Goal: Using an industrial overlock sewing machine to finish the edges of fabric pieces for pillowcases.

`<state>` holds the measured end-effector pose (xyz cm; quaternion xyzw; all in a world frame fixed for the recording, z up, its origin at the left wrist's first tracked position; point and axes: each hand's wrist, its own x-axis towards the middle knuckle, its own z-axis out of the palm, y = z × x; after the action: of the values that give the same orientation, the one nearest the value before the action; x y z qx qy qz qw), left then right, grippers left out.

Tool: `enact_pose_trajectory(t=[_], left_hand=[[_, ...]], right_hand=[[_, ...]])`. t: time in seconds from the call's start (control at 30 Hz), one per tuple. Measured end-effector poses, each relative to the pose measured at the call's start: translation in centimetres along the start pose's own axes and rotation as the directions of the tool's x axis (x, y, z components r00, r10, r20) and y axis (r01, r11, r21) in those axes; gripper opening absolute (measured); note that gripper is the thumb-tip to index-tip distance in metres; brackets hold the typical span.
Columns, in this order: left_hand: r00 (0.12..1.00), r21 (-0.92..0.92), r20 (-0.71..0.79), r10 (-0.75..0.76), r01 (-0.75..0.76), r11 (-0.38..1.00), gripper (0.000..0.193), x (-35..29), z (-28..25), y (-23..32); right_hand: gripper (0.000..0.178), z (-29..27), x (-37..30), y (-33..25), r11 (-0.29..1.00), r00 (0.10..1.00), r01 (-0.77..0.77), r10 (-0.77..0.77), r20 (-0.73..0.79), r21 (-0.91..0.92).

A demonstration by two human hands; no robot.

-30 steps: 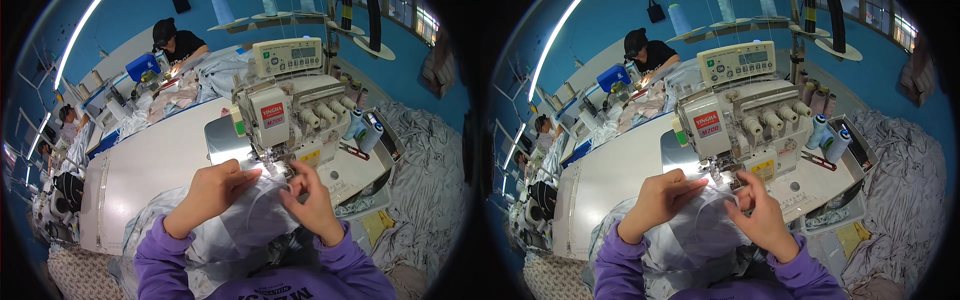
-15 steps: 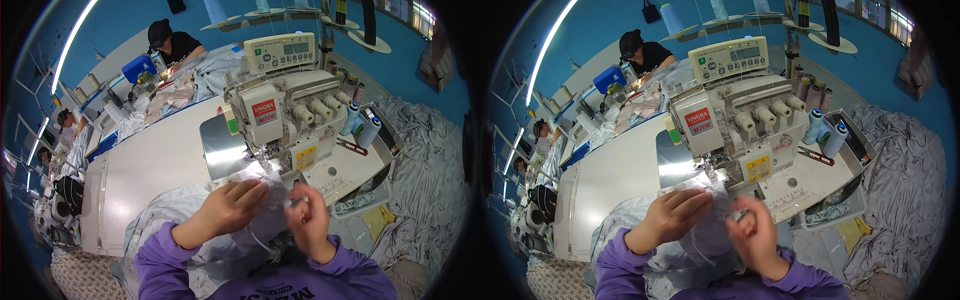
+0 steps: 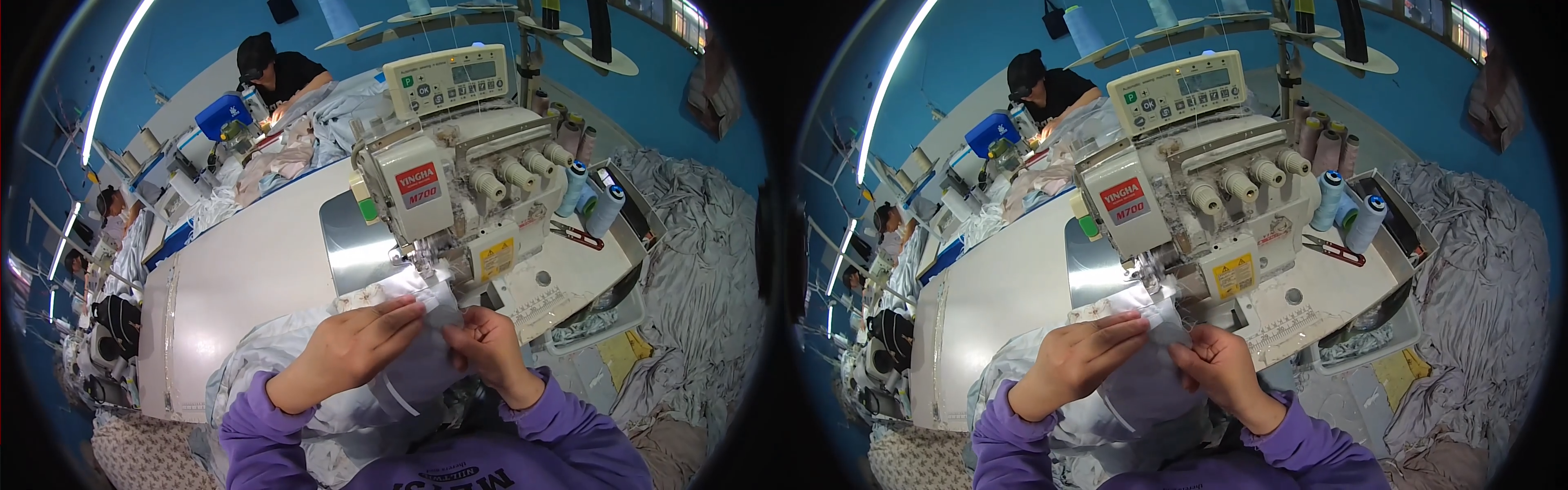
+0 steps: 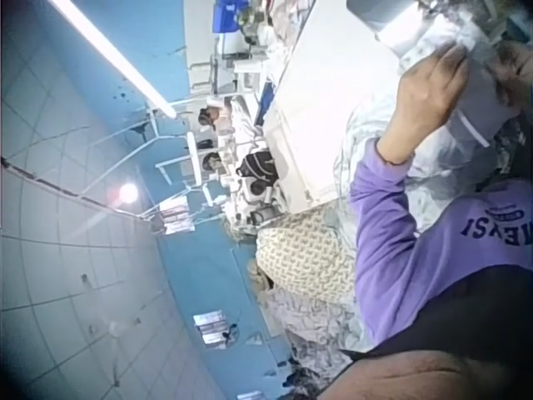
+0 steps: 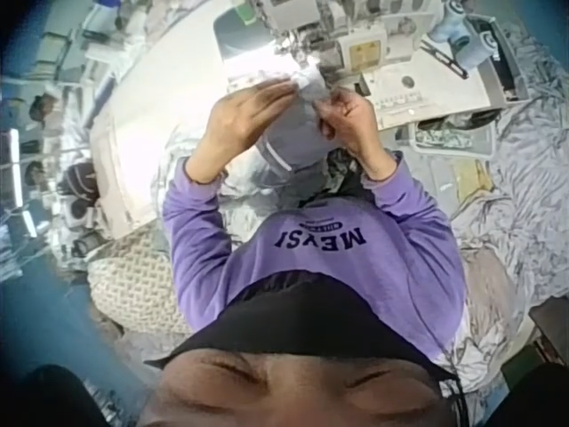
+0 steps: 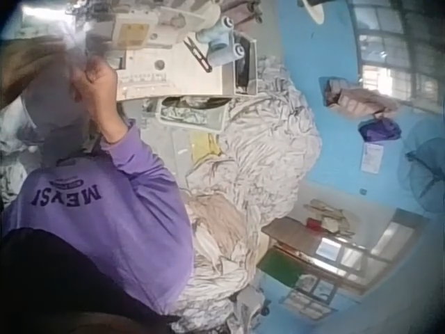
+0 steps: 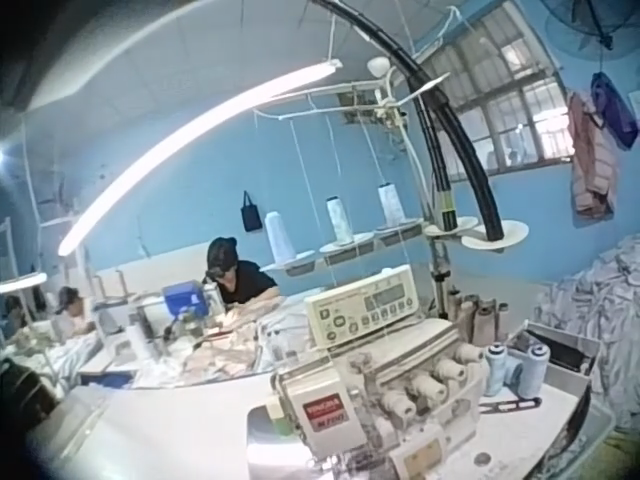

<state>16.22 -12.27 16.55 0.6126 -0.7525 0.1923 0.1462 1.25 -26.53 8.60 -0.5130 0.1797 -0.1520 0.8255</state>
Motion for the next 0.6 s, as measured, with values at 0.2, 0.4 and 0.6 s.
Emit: enact_pose_trajectory(t=[0.2,0.4,0.6], left_hand=[[0.995,-0.144,-0.011,-0.1,0.098,0.985,0.023,0.6,0.2,-1.4],[0.975,-0.23,0.037,-0.217,0.22,0.948,0.032,1.4,0.3,-4.3],[0.927,-0.013,-0.094,-0.363,0.363,0.932,0.024,0.4,-0.2,-5.6]], right_hand=[[0.016,0.2,0.7,-1.1,0.998,0.998,-0.007,0.003,0.061,0.065],[0.018,0.0,1.1,-1.2,0.999,0.994,0.011,-0.017,0.111,0.052],[0.014,0.9,1.0,-1.3,0.993,0.996,-0.009,-0.002,0.085,0.12]])
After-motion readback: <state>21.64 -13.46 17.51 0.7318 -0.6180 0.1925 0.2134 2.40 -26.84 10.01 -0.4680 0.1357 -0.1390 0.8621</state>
